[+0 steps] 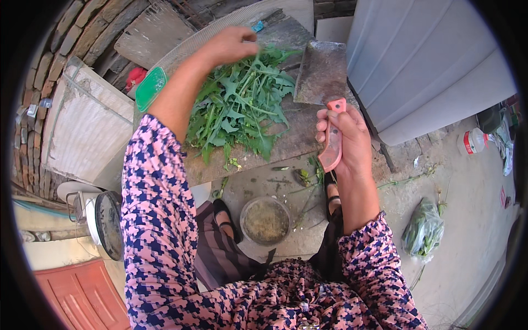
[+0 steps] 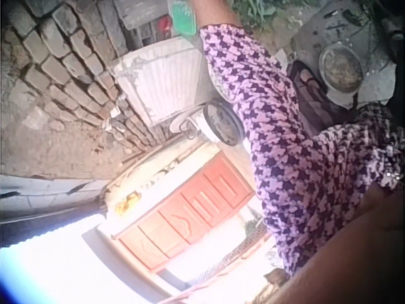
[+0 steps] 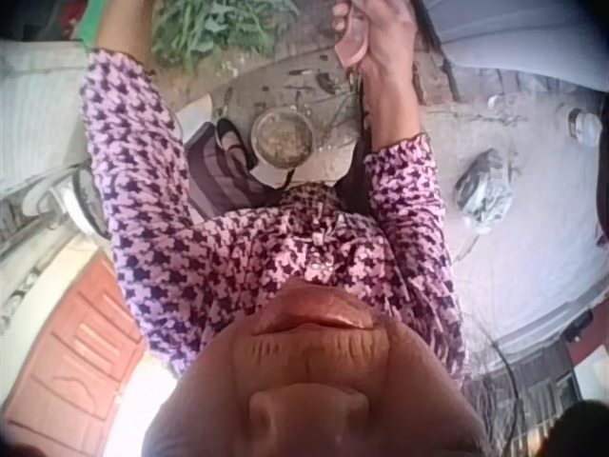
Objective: The person sits on the ground and uses a large knife to chop green leafy vegetables on a wooden board. They gather the chopped pieces and place them into a metal bowl.
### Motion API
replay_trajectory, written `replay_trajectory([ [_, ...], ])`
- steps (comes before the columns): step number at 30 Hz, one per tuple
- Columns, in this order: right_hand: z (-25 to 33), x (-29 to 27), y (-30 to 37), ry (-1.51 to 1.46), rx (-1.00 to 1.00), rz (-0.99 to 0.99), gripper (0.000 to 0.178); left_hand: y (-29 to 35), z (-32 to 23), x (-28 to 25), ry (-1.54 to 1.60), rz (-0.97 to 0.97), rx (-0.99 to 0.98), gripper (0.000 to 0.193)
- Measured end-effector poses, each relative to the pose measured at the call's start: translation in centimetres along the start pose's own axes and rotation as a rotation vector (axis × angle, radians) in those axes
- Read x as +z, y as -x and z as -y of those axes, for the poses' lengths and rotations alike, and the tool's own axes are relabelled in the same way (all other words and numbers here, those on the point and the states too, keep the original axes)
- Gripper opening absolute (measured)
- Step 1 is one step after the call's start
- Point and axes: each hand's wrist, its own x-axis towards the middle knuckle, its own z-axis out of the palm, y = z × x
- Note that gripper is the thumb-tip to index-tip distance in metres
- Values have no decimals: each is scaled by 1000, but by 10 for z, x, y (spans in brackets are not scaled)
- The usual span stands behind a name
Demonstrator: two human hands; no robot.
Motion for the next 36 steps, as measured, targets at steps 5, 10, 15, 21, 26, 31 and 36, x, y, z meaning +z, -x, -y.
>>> replay_trajectory([
  [5, -1, 2, 1, -16, -7, 13, 21, -30, -4, 55, -274, 112, -52, 88],
  [10, 1, -2, -1, 3, 14, 20, 22, -39, -10, 65, -371, 175, -116, 43],
  [15, 8, -9, 2, 58, 13, 38, 24, 16, -28, 18, 157, -94, 92, 26],
  [21, 7, -5, 5, 127, 49, 60, 25, 115, -33, 18, -124, -35, 230, 42],
  [26, 0, -5, 4, 167, 67, 78, 26, 151, -38, 44, -98, -49, 182, 70],
  [31, 1, -2, 5, 197, 74, 72, 27, 144, -63, 27, 66, -167, 115, 68],
  [36, 1, 1, 5, 185, 74, 47, 30, 83, -42, 21, 12, -425, -7, 67],
])
